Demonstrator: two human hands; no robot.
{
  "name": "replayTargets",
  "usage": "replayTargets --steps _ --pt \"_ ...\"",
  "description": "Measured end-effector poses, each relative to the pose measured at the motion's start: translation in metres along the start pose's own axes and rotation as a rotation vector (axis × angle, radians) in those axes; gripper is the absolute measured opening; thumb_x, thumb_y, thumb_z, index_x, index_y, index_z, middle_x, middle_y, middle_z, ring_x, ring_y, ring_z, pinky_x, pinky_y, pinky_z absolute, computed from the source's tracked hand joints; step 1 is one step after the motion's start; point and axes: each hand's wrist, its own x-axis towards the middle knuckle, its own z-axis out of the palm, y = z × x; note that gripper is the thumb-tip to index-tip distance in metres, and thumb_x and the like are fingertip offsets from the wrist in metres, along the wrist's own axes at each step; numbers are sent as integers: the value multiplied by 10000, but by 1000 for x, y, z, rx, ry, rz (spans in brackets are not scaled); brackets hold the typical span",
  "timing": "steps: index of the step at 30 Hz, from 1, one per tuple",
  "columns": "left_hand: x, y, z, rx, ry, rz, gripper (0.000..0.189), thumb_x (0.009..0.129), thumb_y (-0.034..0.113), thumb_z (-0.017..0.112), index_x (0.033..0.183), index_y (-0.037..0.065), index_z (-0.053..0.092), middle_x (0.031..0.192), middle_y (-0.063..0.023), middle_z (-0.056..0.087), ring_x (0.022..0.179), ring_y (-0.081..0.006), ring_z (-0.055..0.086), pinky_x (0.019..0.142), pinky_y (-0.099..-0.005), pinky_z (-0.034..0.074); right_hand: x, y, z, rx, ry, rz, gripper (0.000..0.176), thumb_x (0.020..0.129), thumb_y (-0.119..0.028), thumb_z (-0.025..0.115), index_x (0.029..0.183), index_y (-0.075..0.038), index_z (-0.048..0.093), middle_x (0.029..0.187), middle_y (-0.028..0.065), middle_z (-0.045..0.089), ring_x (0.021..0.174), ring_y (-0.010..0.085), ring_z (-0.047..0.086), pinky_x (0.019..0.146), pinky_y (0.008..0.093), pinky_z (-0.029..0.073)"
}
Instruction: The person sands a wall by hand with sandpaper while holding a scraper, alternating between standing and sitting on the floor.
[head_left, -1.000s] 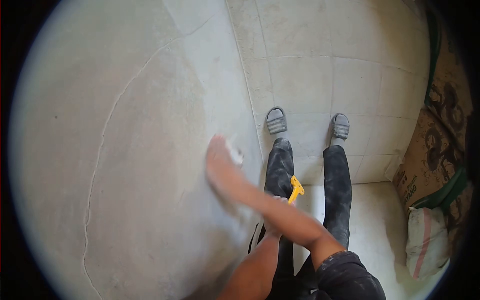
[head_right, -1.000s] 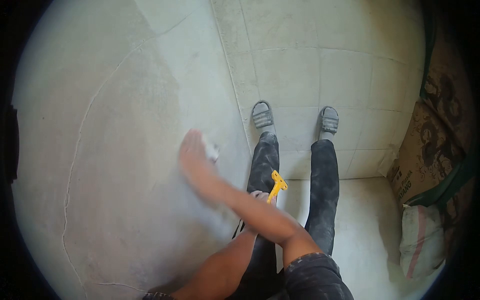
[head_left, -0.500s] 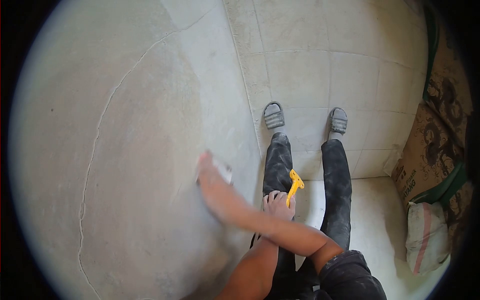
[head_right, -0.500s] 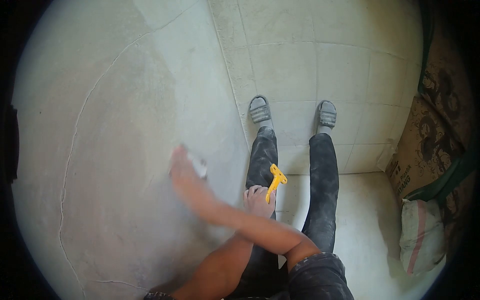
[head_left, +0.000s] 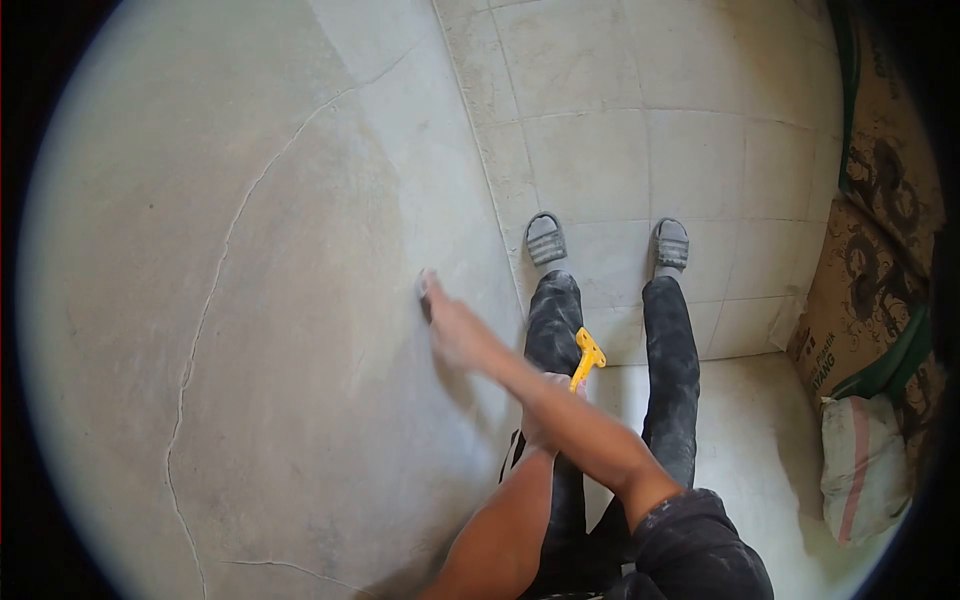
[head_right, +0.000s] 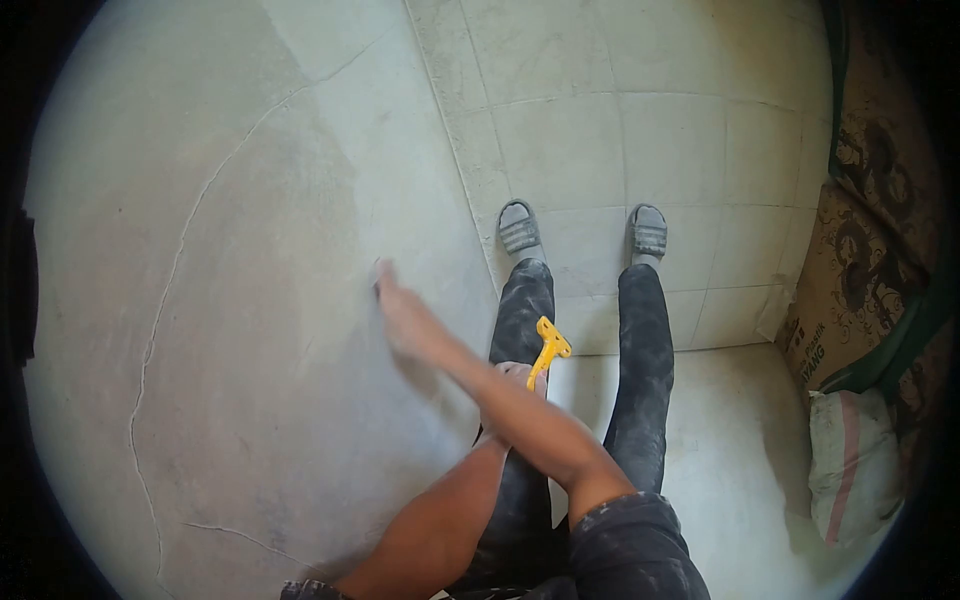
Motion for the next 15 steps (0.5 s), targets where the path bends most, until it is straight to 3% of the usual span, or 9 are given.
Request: replayTargets --steps 1,3,4,6,9,10,12,14,15 --pt "2 5 -7 57 -23 -46 348 1002 364 559 1003 63 732 1092 -78 738 1132 -257 606 1005 -451 410 -12 -4 14 -1 3 -2 639 1031 -85 393 1585 73 116 1301 446 537 1146 528 605 1044 444 452" --pt "1 5 0 51 5 -70 343 997 367 566 987 67 733 1064 -69 739 1112 -253 608 999 -449 409 -45 -10 58 67 288 -385 762 898 98 406 1605 15 136 1334 441 497 1075 538 619 976 420 501" --pt "1 5 0 39 36 -56 312 977 349 592 962 72 735 1035 -59 740 1094 -248 619 973 -452 417 -49 -16 52 65 289 -390 762 898 98 406 1605 15 136 1334 441 497 1075 538 619 976 420 501" --pt "0 3 3 31 70 -50 281 957 331 618 936 77 737 1006 -49 740 1076 -243 630 946 -456 426 -58 -23 39 284 74 -100 722 971 70 443 1628 -63 177 1485 321 500 1379 389 527 1121 393 436" --pt "-1 -1 8 56 64 -55 278 957 330 616 936 80 737 1000 -41 739 1080 -235 626 949 -447 422 -40 10 47 422 267 -363 678 973 50 538 1597 -125 341 1502 261 521 1393 314 535 1141 372 414" --pt "-1 -1 8 62 33 -62 282 957 334 617 937 78 736 1000 -44 739 1085 -241 623 951 -450 421 -34 15 46 495 289 -369 578 987 10 596 1540 -65 443 1530 207 520 1405 234 520 1162 360 392" --pt "-3 -2 11 68 -1 -71 287 957 337 618 938 76 735 1000 -47 739 1091 -247 620 953 -452 421 -22 35 45 640 239 -361 568 999 -28 605 1543 -71 446 1533 158 527 1405 211 511 1165 351 386" --pt "-5 -7 16 -1 -93 -100 406 987 412 578 960 37 733 1086 -91 733 1152 -289 593 1076 -497 377 -21 41 29 800 193 -243 575 1014 -99 626 1557 -88 439 1497 66 549 1348 177 535 1157 347 397" --pt "-112 -102 -44 -1 -96 -105 406 987 412 578 960 37 733 1086 -91 733 1152 -289 593 1076 -497 377 -23 45 26 803 190 -238 575 1014 -99 626 1557 -88 439 1497 66 549 1348 177 535 1157 347 397"
